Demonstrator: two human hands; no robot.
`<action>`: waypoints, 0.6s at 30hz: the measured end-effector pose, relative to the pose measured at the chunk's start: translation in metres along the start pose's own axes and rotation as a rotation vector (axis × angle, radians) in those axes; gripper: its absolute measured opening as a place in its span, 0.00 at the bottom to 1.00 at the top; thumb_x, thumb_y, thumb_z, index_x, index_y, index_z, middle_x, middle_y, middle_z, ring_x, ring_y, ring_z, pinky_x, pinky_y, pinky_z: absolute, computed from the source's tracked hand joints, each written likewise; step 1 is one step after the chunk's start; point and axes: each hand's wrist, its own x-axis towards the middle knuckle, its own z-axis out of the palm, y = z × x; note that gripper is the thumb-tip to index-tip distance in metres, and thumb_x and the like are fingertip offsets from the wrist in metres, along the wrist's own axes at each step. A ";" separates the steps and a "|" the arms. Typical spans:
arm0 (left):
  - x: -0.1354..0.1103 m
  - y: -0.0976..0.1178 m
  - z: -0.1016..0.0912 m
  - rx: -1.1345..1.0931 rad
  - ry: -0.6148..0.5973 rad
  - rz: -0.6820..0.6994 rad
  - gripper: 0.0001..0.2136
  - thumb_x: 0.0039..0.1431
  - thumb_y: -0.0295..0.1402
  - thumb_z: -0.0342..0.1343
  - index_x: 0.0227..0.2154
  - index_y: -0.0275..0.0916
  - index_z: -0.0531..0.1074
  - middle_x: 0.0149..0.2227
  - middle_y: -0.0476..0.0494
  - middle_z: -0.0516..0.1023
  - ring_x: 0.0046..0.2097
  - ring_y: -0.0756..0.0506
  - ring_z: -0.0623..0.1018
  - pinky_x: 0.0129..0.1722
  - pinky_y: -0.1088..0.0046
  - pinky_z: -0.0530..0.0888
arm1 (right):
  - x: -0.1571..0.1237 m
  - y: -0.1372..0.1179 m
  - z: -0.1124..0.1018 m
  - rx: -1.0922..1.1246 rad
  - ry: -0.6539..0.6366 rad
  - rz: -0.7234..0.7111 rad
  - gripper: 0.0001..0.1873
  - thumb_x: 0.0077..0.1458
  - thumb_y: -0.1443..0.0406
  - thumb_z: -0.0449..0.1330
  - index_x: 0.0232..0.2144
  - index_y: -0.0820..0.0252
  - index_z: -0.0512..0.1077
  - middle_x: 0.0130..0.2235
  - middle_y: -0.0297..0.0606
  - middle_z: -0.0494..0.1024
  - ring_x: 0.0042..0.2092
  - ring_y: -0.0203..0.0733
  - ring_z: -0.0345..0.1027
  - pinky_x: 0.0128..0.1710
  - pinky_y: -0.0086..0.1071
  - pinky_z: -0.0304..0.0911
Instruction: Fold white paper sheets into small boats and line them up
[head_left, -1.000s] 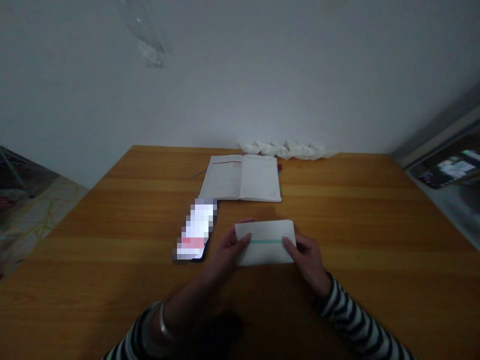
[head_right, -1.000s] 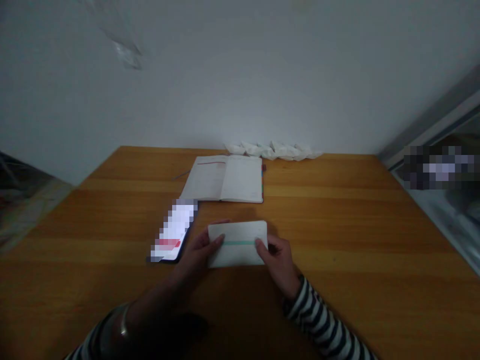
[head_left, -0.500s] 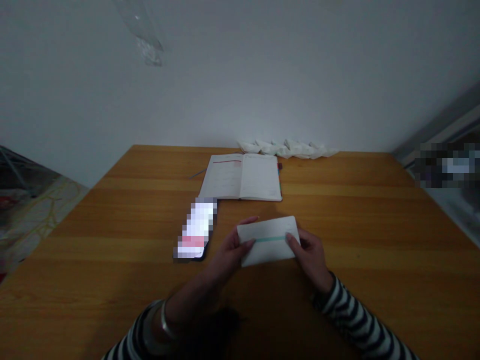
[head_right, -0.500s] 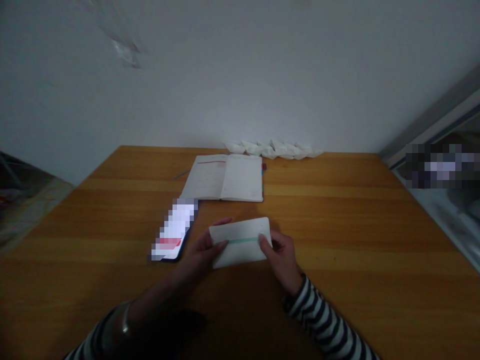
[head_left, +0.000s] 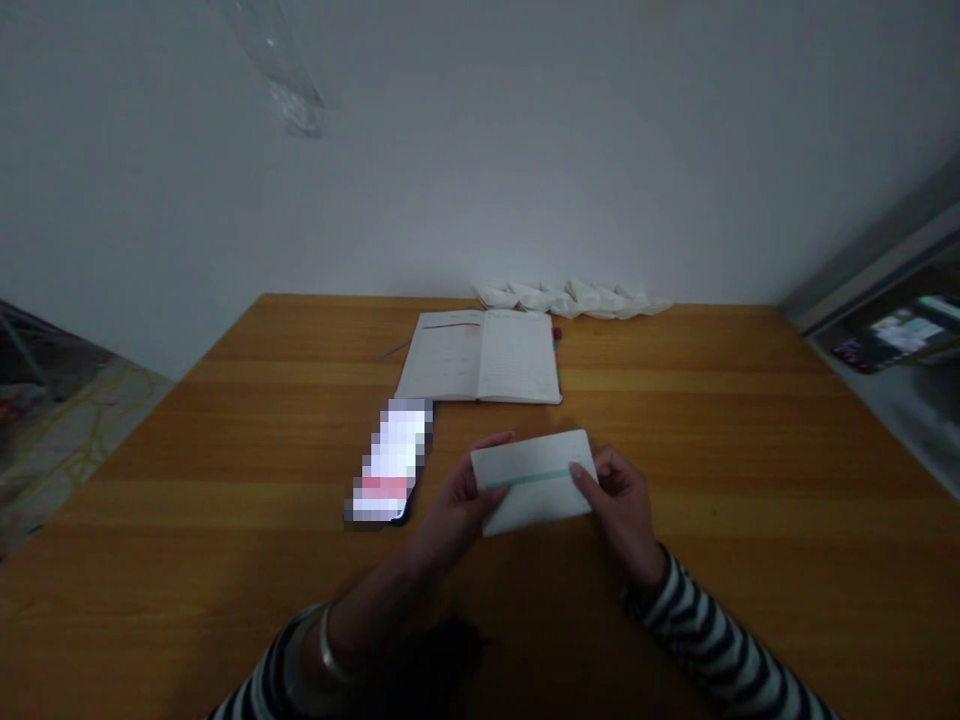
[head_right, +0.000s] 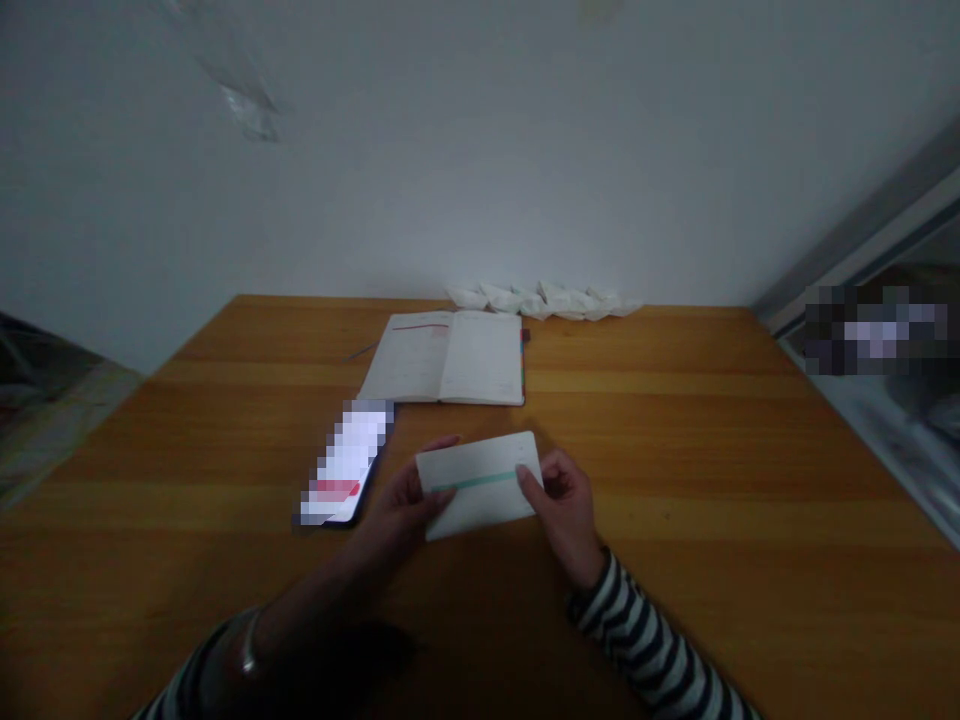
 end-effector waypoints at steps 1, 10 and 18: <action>0.000 0.000 0.000 -0.001 0.001 0.000 0.35 0.51 0.32 0.69 0.62 0.46 0.65 0.46 0.42 0.78 0.43 0.43 0.77 0.41 0.71 0.74 | -0.001 0.001 0.000 0.006 0.001 -0.004 0.24 0.49 0.53 0.70 0.21 0.56 0.59 0.22 0.26 0.59 0.24 0.33 0.52 0.24 0.27 0.51; 0.000 0.001 -0.001 -0.027 -0.005 -0.015 0.34 0.51 0.31 0.69 0.61 0.48 0.65 0.46 0.44 0.78 0.44 0.43 0.78 0.41 0.70 0.75 | -0.003 0.002 -0.001 0.018 -0.014 -0.008 0.23 0.51 0.54 0.69 0.22 0.56 0.60 0.23 0.26 0.60 0.25 0.34 0.53 0.25 0.27 0.52; 0.004 -0.001 -0.008 0.004 -0.060 0.002 0.38 0.49 0.32 0.71 0.63 0.48 0.62 0.44 0.44 0.78 0.41 0.44 0.77 0.39 0.71 0.75 | -0.007 0.003 0.001 0.090 -0.039 0.000 0.20 0.54 0.55 0.67 0.24 0.56 0.60 0.24 0.26 0.59 0.26 0.34 0.53 0.25 0.27 0.53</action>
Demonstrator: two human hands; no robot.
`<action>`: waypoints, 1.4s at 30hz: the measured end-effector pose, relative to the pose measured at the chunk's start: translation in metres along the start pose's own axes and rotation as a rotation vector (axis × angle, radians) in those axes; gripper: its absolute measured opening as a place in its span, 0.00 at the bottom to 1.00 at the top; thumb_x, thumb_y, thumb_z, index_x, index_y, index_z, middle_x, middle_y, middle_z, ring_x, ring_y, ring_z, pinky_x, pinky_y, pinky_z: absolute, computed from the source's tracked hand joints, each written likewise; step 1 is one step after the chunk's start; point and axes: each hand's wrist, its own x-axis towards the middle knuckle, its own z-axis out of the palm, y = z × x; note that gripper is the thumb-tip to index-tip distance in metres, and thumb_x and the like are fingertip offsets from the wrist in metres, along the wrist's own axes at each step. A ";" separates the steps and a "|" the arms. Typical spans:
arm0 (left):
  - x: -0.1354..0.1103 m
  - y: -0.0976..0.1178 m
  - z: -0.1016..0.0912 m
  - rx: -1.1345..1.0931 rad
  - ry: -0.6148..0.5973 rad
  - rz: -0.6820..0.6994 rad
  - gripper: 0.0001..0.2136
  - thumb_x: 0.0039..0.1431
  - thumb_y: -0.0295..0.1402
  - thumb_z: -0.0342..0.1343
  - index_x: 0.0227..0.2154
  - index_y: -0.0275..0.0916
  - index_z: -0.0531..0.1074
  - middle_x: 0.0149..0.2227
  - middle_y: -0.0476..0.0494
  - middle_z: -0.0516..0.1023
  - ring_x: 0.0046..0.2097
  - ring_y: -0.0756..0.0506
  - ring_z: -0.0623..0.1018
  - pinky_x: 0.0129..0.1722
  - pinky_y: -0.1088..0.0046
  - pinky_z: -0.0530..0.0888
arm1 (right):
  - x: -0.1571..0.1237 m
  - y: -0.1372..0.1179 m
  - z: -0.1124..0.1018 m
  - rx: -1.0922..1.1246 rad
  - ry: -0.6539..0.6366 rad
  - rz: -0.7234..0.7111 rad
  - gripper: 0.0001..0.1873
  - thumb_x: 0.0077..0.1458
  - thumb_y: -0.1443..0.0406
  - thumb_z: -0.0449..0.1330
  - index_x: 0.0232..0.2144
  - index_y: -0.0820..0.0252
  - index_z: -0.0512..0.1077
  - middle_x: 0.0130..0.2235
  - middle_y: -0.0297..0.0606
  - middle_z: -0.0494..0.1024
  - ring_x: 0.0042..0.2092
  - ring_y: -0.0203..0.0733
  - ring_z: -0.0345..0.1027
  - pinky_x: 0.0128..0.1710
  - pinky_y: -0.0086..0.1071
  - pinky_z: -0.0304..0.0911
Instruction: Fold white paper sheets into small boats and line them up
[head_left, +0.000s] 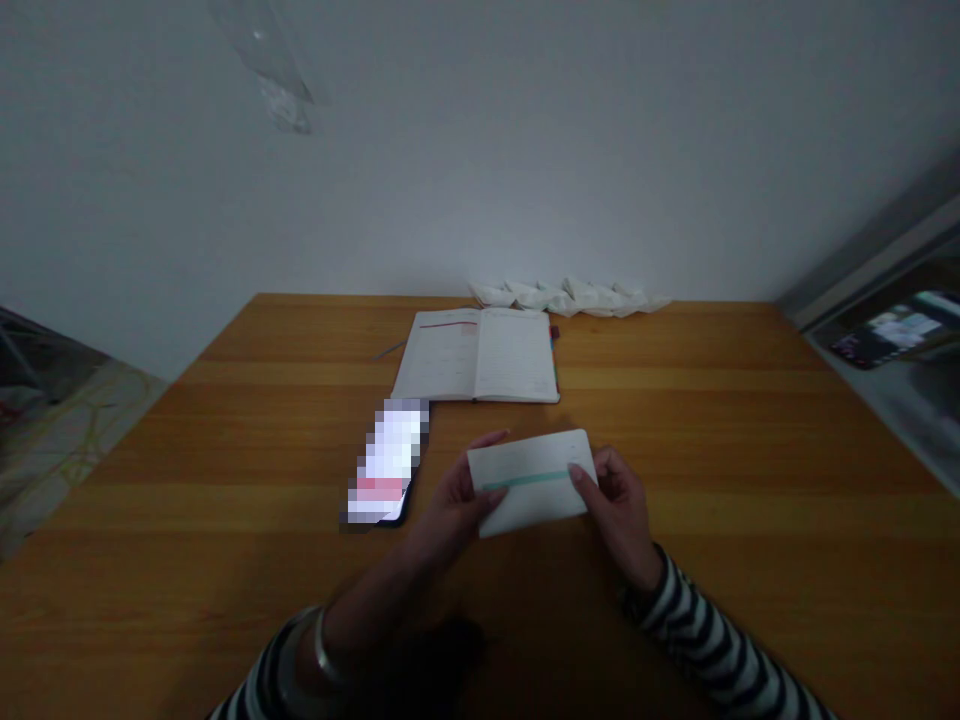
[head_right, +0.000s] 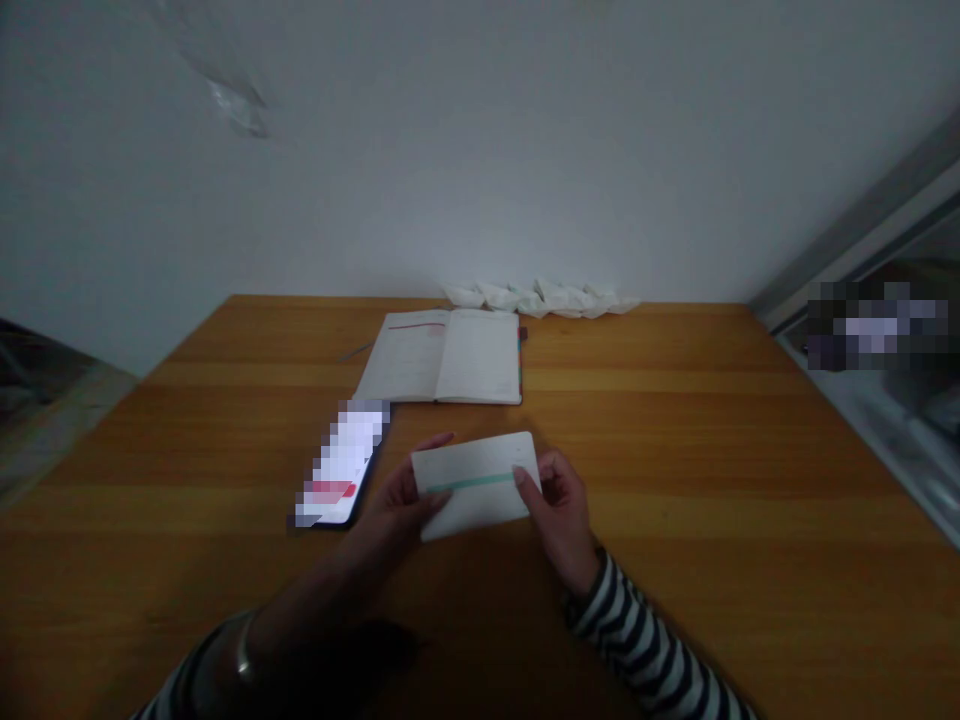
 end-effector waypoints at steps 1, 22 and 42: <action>0.000 0.000 0.000 0.004 0.000 0.002 0.38 0.49 0.32 0.71 0.63 0.48 0.62 0.45 0.43 0.78 0.41 0.44 0.78 0.39 0.71 0.75 | 0.000 0.001 -0.001 0.012 -0.004 0.010 0.20 0.55 0.55 0.67 0.24 0.56 0.61 0.24 0.26 0.59 0.26 0.34 0.53 0.25 0.27 0.52; 0.001 0.004 0.009 -0.065 0.178 -0.069 0.24 0.52 0.44 0.68 0.49 0.34 0.76 0.36 0.40 0.83 0.36 0.42 0.81 0.34 0.71 0.75 | -0.001 -0.005 -0.001 -0.030 0.035 0.056 0.20 0.54 0.51 0.66 0.23 0.57 0.66 0.19 0.27 0.65 0.21 0.32 0.54 0.21 0.26 0.52; 0.002 0.005 0.008 -0.077 0.214 -0.132 0.22 0.50 0.48 0.68 0.38 0.32 0.78 0.33 0.39 0.83 0.39 0.39 0.82 0.32 0.72 0.74 | 0.003 -0.001 -0.004 -0.152 0.052 -0.073 0.20 0.53 0.56 0.66 0.19 0.57 0.62 0.20 0.26 0.59 0.23 0.32 0.51 0.23 0.27 0.51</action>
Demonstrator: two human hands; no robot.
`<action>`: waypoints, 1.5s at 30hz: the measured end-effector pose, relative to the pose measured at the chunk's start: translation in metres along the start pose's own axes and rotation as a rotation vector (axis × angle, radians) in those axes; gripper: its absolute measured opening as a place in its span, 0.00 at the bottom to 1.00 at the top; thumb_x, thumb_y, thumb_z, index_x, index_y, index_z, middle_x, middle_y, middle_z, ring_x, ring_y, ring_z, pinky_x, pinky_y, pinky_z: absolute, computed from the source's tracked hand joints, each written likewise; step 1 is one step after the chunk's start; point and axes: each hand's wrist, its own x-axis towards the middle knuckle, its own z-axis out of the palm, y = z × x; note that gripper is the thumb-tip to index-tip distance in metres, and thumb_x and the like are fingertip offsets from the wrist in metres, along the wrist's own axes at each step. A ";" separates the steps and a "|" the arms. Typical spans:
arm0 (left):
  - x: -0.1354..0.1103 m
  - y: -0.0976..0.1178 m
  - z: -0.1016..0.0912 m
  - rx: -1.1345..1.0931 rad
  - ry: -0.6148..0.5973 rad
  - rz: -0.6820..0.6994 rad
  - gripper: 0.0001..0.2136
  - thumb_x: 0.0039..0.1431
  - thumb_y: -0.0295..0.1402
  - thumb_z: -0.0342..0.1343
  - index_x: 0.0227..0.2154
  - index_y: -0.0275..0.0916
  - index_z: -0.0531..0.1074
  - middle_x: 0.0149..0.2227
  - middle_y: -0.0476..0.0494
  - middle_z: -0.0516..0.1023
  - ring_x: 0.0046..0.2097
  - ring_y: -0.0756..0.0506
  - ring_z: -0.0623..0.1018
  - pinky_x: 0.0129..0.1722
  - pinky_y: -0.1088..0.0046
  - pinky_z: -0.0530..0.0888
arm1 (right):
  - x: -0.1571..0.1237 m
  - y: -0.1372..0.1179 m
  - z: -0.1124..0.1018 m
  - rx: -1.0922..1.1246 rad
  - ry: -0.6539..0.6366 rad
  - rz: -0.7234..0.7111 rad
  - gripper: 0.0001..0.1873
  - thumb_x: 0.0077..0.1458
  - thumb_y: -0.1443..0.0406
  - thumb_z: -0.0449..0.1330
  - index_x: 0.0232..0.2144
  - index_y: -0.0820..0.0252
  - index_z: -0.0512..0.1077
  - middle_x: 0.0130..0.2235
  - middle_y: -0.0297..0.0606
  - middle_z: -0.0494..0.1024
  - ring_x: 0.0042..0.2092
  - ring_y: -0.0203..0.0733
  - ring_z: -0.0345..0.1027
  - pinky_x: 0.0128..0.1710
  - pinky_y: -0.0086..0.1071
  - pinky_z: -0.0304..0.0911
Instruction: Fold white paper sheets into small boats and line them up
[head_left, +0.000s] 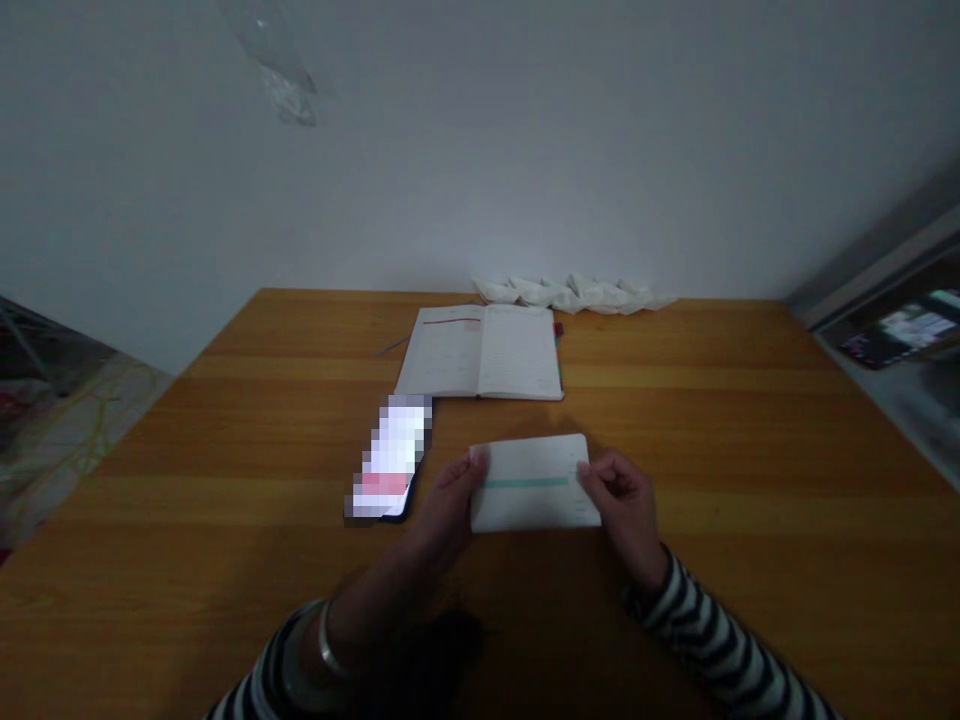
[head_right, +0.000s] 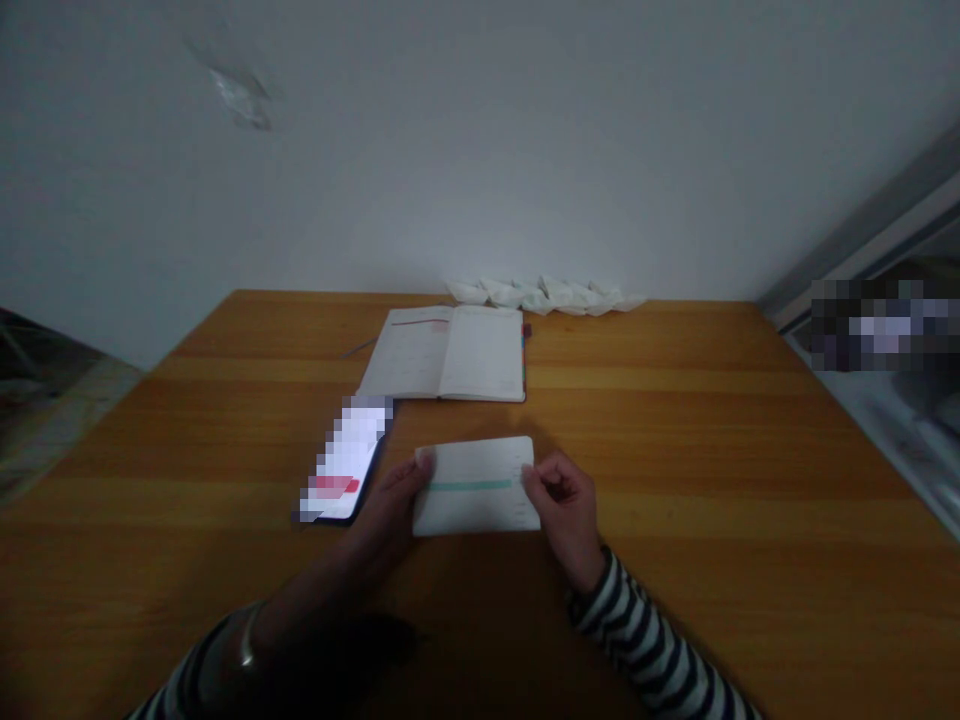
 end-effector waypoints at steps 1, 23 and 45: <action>0.000 0.000 0.000 -0.002 0.001 -0.001 0.22 0.49 0.48 0.69 0.38 0.32 0.78 0.33 0.39 0.83 0.39 0.38 0.82 0.32 0.72 0.74 | 0.000 0.001 0.000 0.001 -0.004 0.005 0.20 0.53 0.57 0.66 0.19 0.57 0.62 0.20 0.26 0.59 0.23 0.32 0.51 0.23 0.27 0.51; -0.004 0.002 0.003 0.022 0.001 0.016 0.26 0.52 0.49 0.66 0.47 0.34 0.77 0.36 0.39 0.83 0.38 0.40 0.81 0.31 0.73 0.73 | 0.001 0.000 -0.001 0.019 -0.013 0.014 0.18 0.52 0.59 0.66 0.19 0.58 0.63 0.19 0.26 0.60 0.22 0.31 0.52 0.22 0.26 0.51; -0.003 -0.001 0.002 0.069 0.081 0.030 0.29 0.48 0.53 0.68 0.43 0.31 0.78 0.31 0.39 0.82 0.34 0.41 0.80 0.27 0.74 0.70 | 0.001 0.003 0.001 0.104 0.054 0.111 0.18 0.48 0.57 0.70 0.20 0.59 0.67 0.21 0.28 0.68 0.23 0.32 0.58 0.23 0.26 0.55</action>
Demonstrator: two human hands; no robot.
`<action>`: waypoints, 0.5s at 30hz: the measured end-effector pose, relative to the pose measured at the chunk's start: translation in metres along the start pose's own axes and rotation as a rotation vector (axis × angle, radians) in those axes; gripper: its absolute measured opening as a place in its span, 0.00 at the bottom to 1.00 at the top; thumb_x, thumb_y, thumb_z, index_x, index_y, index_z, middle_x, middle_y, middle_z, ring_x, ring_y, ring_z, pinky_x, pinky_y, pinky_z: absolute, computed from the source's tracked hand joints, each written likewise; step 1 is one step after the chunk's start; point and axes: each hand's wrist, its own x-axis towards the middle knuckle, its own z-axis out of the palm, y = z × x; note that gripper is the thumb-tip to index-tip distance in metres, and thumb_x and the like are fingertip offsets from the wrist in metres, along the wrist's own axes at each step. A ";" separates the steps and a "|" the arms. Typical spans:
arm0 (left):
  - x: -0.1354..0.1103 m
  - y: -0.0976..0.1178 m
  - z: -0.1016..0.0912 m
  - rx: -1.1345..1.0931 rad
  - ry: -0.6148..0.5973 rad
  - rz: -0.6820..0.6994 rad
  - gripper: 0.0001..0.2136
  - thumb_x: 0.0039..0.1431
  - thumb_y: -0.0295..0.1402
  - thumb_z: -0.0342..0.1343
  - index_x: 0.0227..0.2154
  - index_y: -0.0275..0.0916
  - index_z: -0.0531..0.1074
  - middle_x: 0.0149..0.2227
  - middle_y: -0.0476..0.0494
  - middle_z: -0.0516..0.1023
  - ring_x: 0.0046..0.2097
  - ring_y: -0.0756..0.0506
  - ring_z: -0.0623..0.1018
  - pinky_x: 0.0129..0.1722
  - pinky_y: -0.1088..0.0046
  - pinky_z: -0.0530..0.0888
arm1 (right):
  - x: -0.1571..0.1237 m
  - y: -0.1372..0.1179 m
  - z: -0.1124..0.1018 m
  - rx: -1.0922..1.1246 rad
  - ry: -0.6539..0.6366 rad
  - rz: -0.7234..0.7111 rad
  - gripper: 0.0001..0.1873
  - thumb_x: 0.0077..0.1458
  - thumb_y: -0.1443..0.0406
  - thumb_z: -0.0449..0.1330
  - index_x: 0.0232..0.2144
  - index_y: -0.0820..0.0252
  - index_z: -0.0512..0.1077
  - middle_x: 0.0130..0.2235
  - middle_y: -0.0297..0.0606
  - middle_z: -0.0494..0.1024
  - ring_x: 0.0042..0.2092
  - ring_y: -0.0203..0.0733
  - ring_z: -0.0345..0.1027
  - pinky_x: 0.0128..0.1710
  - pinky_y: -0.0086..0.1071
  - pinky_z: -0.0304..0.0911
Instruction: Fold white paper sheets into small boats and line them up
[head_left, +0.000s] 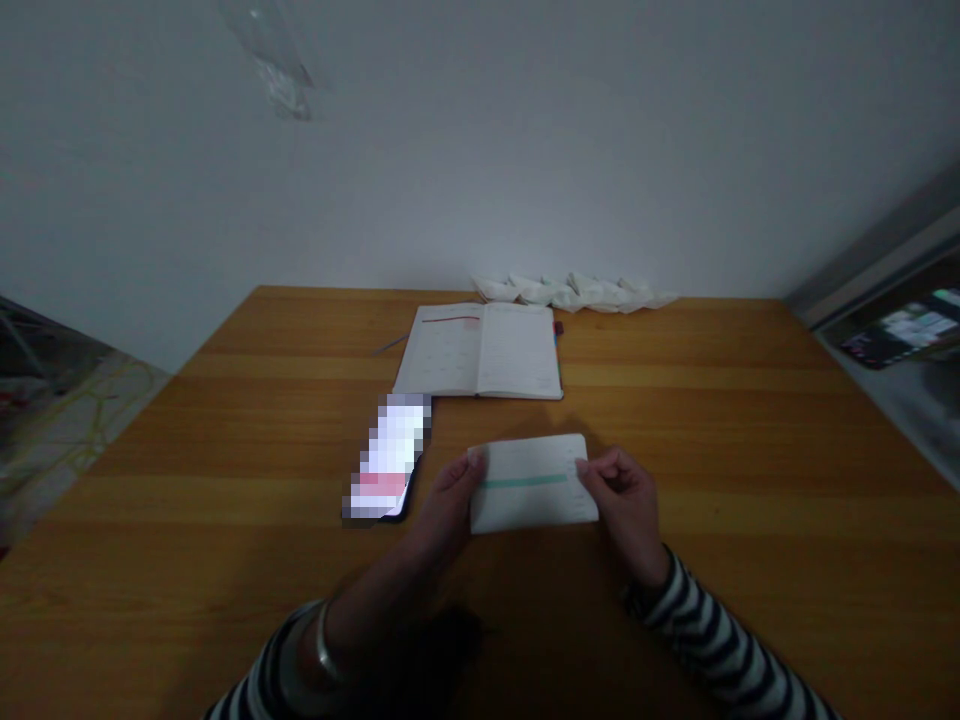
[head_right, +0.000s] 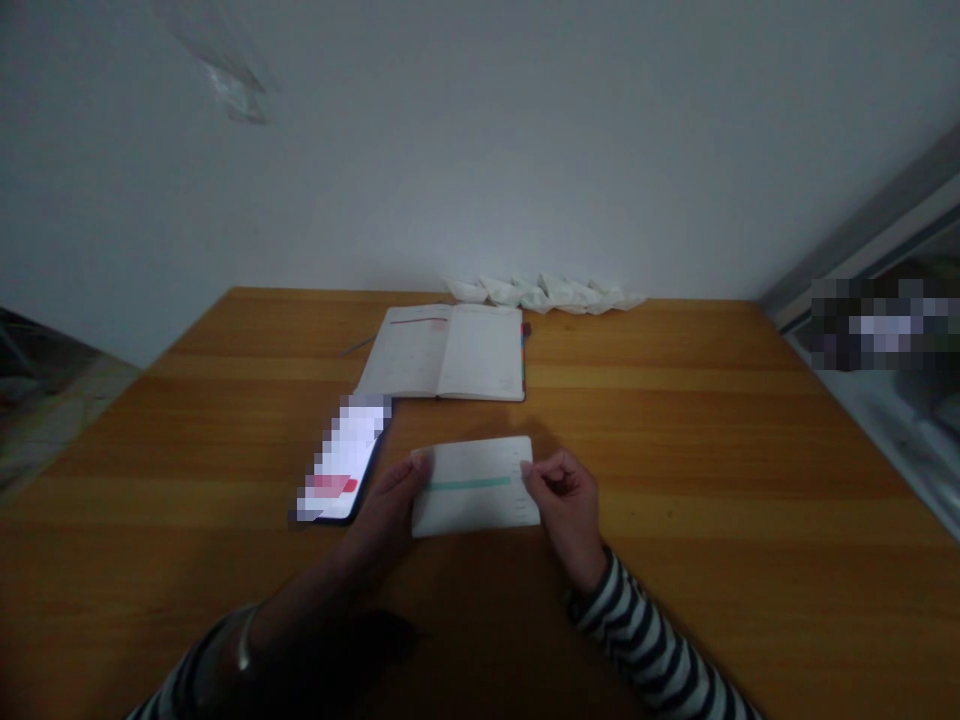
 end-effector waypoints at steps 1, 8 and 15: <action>0.000 0.000 0.000 0.004 0.000 0.001 0.28 0.48 0.52 0.67 0.43 0.32 0.78 0.31 0.39 0.82 0.35 0.41 0.80 0.27 0.74 0.71 | 0.000 0.000 0.000 0.012 0.003 0.015 0.18 0.48 0.56 0.71 0.20 0.59 0.67 0.21 0.29 0.69 0.23 0.33 0.59 0.23 0.27 0.56; 0.000 -0.002 -0.001 0.007 -0.012 0.007 0.25 0.51 0.51 0.66 0.42 0.33 0.78 0.30 0.41 0.82 0.34 0.41 0.80 0.30 0.72 0.72 | -0.001 0.006 0.000 0.084 0.020 0.077 0.17 0.47 0.58 0.73 0.25 0.59 0.69 0.23 0.30 0.75 0.24 0.33 0.65 0.25 0.27 0.61; 0.003 -0.004 -0.003 0.012 0.022 0.011 0.27 0.47 0.52 0.68 0.40 0.32 0.78 0.30 0.41 0.81 0.34 0.42 0.80 0.28 0.74 0.70 | -0.004 0.001 0.003 0.115 0.014 0.091 0.17 0.48 0.56 0.72 0.30 0.56 0.69 0.23 0.30 0.79 0.23 0.36 0.71 0.24 0.27 0.65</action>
